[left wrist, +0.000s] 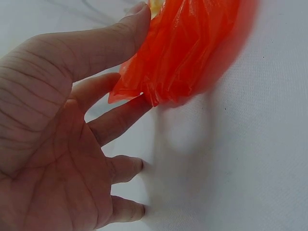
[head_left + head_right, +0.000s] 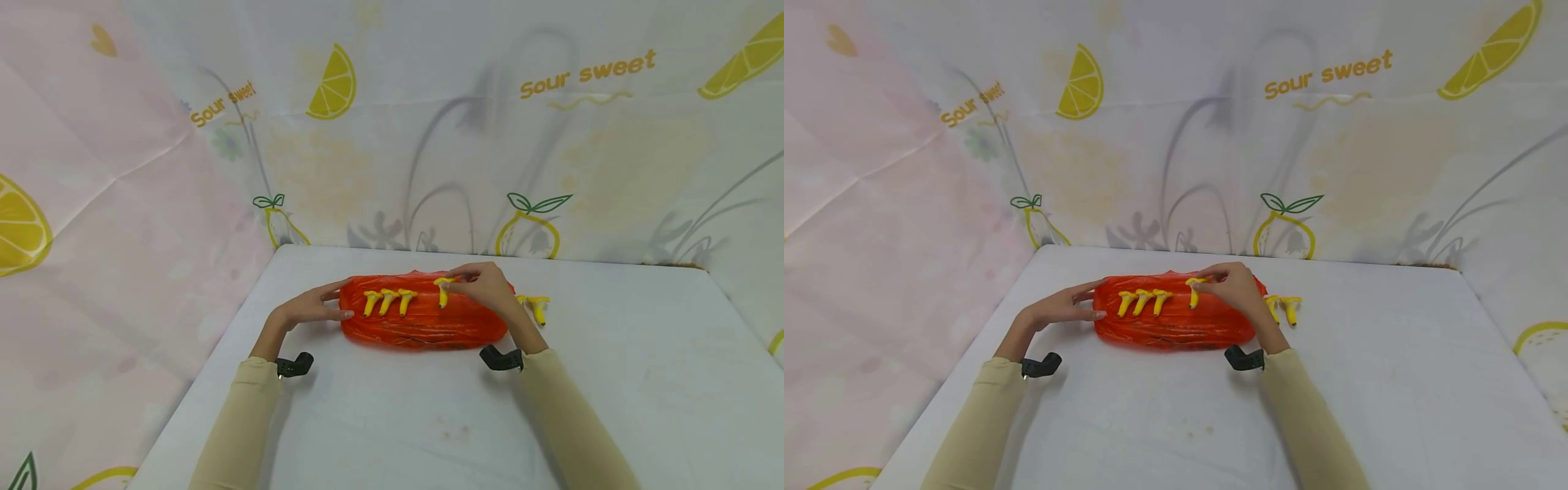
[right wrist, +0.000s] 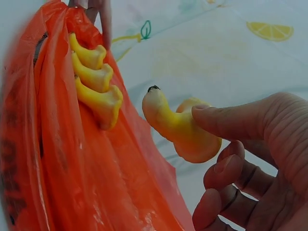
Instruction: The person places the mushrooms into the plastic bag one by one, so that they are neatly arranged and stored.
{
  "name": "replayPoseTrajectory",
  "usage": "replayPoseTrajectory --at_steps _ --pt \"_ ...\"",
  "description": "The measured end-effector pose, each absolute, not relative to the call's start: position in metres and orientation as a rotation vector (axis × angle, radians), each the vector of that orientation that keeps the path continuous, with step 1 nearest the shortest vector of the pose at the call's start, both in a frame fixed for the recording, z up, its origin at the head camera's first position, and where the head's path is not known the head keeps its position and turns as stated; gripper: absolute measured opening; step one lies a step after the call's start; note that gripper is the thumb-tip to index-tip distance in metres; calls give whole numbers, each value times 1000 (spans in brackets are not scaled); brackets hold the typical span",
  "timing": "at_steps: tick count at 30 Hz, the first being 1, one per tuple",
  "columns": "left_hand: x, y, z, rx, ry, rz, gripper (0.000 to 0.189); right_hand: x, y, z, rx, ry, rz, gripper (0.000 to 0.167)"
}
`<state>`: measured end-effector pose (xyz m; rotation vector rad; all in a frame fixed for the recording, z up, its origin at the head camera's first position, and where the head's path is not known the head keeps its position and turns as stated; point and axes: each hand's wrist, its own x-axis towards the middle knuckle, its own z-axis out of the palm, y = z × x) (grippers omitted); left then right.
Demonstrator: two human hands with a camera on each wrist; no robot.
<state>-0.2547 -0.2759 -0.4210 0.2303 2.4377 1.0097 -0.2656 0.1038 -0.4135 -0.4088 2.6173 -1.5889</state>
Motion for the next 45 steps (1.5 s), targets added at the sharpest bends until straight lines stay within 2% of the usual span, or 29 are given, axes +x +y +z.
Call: replayPoseTrajectory --at_steps 45 --pt "-254 -277 -421 234 2428 1037 90 -274 51 -443 -190 2745 -1452 25"
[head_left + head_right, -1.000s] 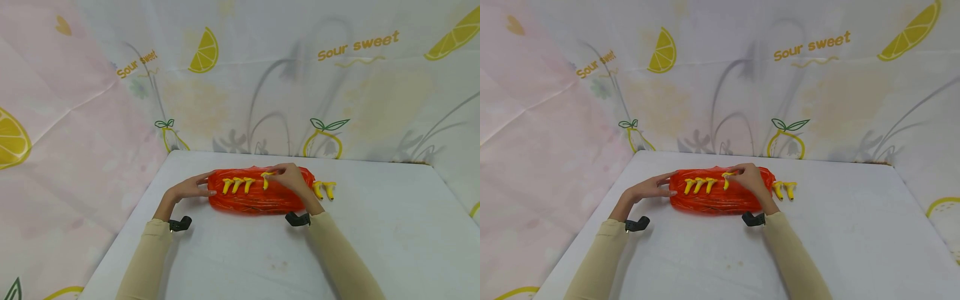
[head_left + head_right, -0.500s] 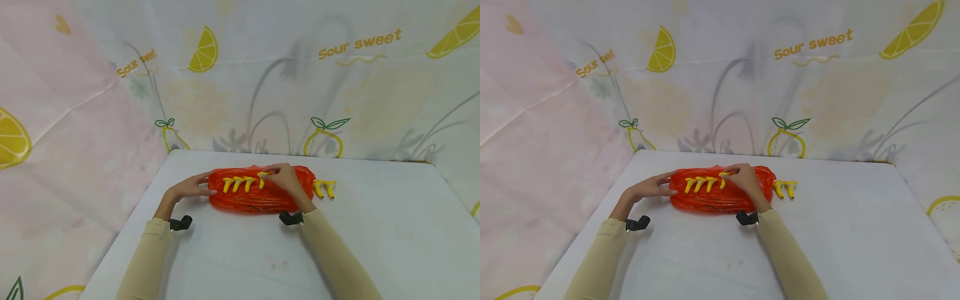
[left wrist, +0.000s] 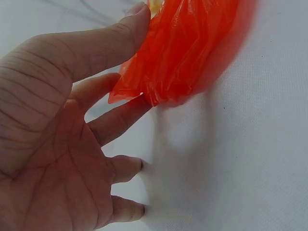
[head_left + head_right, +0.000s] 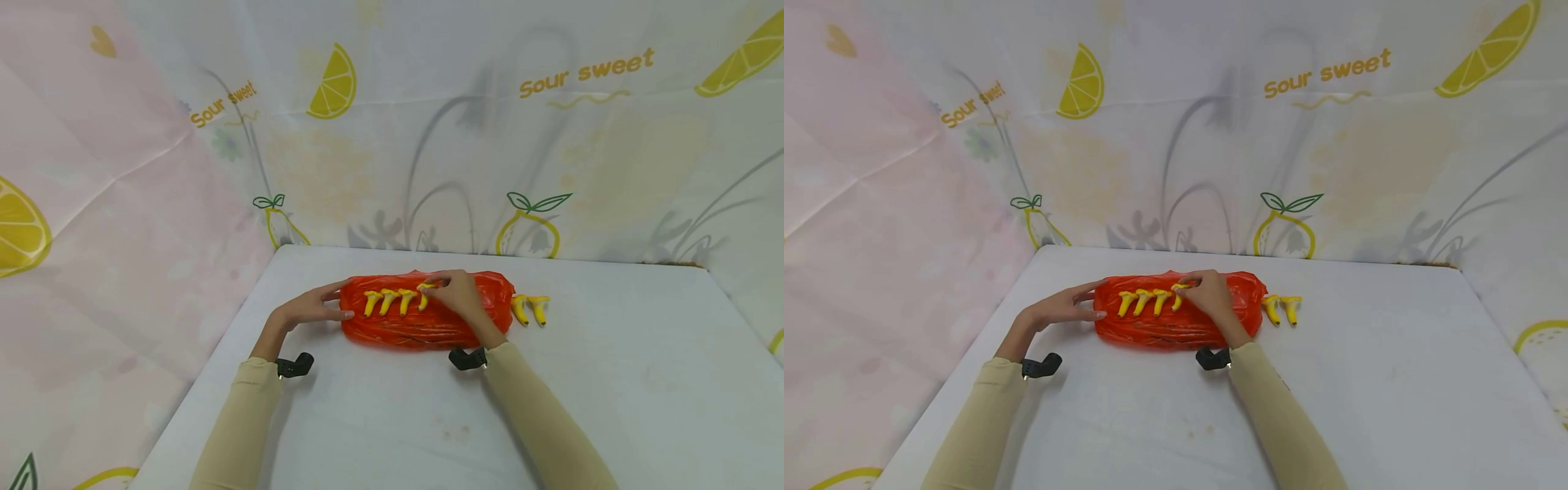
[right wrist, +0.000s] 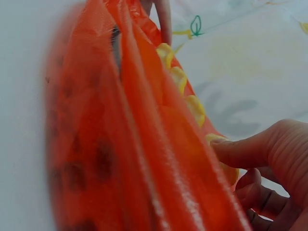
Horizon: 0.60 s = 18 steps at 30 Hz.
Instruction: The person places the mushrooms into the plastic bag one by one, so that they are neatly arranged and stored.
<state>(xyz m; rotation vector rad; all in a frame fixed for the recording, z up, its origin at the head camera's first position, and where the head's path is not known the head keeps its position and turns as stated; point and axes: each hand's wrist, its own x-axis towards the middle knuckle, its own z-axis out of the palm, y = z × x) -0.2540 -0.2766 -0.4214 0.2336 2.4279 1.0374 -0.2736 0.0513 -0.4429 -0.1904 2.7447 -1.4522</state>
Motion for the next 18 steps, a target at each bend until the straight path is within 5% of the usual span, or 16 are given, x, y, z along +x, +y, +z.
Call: replayPoseTrajectory --at_steps 18 --pt "-254 -277 -420 224 2424 1029 90 -272 48 -446 -285 2789 -1352 28"
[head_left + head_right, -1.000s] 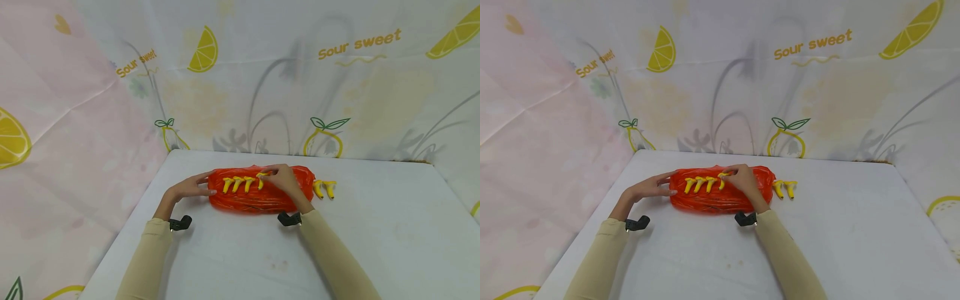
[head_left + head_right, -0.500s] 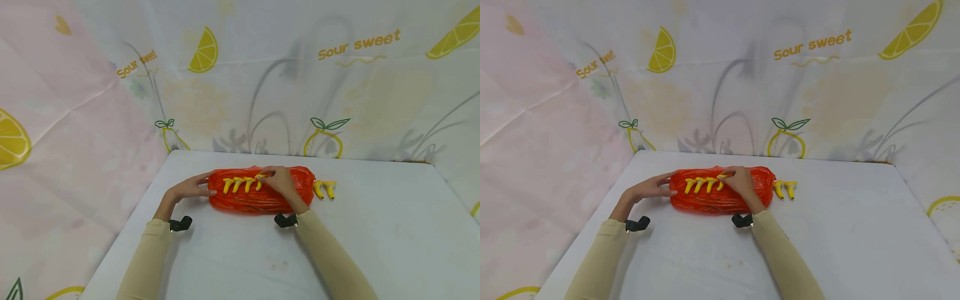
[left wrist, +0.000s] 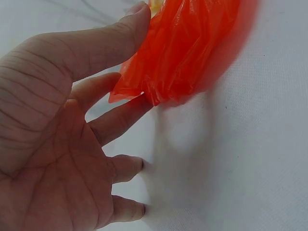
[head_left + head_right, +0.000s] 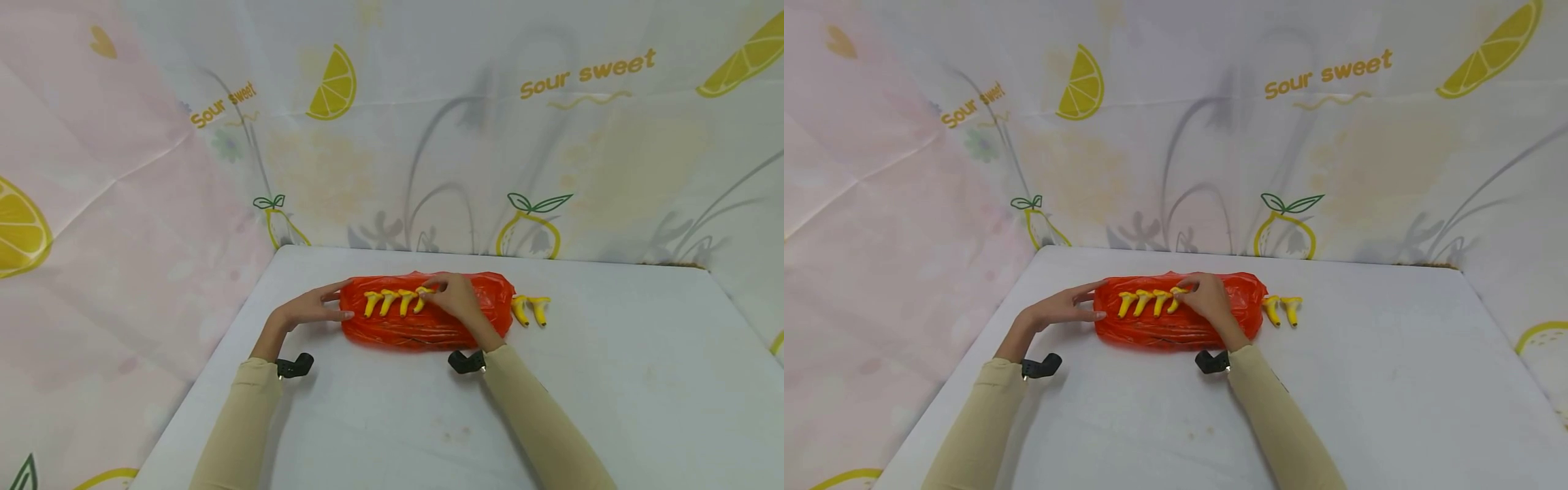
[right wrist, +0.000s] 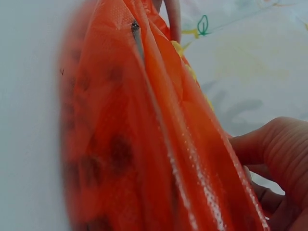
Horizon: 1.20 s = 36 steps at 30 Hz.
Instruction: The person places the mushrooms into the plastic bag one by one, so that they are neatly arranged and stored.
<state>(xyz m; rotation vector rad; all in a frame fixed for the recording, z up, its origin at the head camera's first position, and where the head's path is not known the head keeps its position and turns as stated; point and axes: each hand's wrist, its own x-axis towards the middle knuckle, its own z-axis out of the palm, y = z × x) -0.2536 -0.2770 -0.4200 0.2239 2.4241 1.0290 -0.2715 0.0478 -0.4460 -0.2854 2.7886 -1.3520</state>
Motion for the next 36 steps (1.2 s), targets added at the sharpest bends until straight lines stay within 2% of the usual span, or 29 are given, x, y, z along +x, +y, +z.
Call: replayPoseTrajectory --at_steps 11,24,36 --pt "-251 -274 -415 222 2424 1032 91 -271 52 -445 -286 2759 -1323 31" --pt "-253 -277 -420 226 2423 1025 90 -270 56 -442 -223 2763 -1250 27" --pt "-250 -275 -417 222 2422 1025 90 -271 55 -445 -304 2777 -1284 28"
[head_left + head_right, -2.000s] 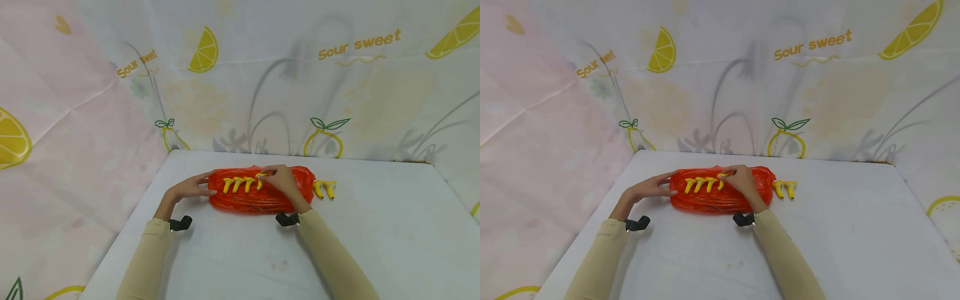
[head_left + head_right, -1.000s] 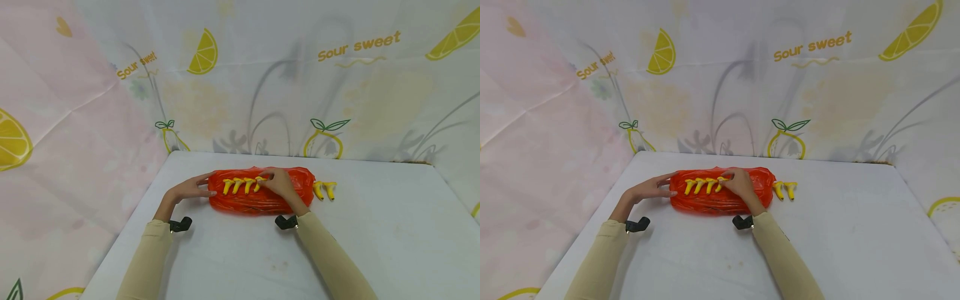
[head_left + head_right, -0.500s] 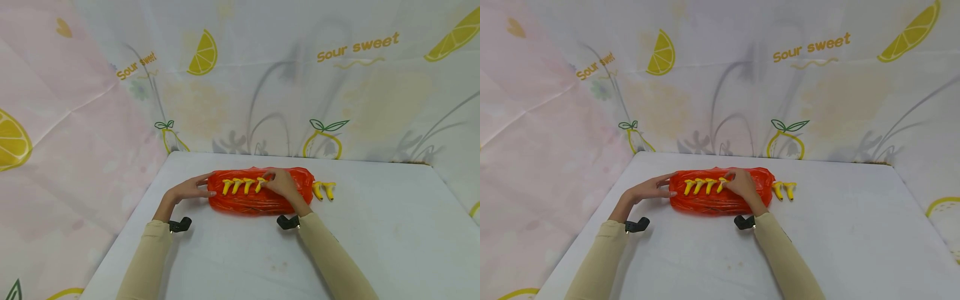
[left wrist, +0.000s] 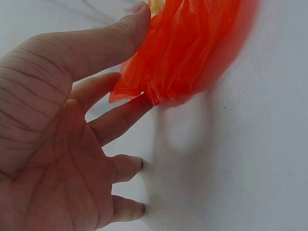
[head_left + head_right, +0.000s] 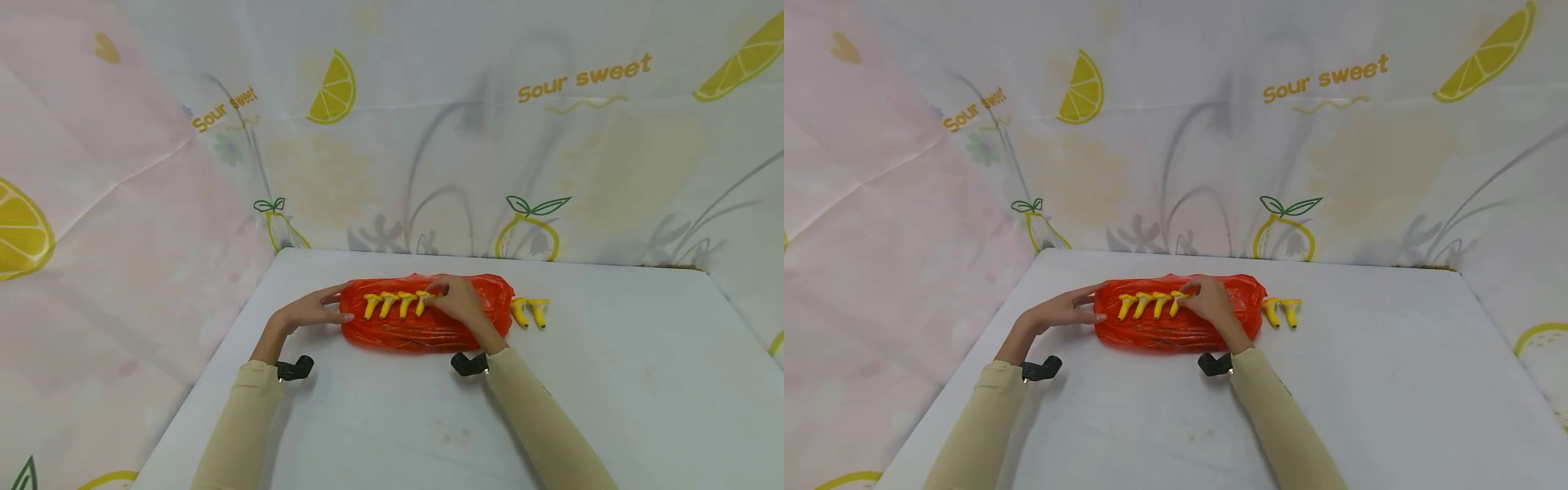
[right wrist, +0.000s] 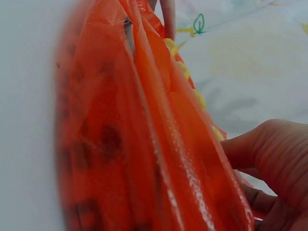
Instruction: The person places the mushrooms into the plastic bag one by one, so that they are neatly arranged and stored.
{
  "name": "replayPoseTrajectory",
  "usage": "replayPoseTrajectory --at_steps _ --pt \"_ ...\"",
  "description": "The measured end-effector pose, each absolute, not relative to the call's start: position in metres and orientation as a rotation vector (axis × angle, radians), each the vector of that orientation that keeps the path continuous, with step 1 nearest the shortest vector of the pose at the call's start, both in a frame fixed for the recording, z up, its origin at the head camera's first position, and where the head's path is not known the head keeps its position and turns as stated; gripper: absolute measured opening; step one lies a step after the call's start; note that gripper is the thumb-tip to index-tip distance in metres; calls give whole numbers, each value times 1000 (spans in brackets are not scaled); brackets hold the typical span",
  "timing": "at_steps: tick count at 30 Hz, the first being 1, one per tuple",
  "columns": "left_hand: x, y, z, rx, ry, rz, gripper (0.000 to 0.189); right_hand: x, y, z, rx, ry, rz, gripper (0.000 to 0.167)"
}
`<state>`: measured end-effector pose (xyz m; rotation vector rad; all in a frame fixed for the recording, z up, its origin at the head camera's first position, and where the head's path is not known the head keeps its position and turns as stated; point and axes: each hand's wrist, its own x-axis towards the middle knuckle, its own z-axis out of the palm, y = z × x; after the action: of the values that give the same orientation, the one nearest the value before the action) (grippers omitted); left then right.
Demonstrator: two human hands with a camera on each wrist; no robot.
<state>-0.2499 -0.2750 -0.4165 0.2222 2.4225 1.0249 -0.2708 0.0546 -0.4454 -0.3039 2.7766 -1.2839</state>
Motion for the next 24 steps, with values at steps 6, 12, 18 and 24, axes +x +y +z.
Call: replayPoseTrajectory --at_steps 6,12,18,24 --pt "-250 -275 -417 223 2420 1018 90 -270 58 -444 -315 2768 -1264 31" --pt "-252 -276 -419 222 2421 1018 91 -269 62 -439 -344 2765 -1239 29" --pt "-253 -276 -420 231 2427 1012 90 -268 68 -431 -339 2772 -1217 33" --pt "-253 -276 -420 237 2428 1005 90 -268 80 -426 -331 2781 -1213 33"
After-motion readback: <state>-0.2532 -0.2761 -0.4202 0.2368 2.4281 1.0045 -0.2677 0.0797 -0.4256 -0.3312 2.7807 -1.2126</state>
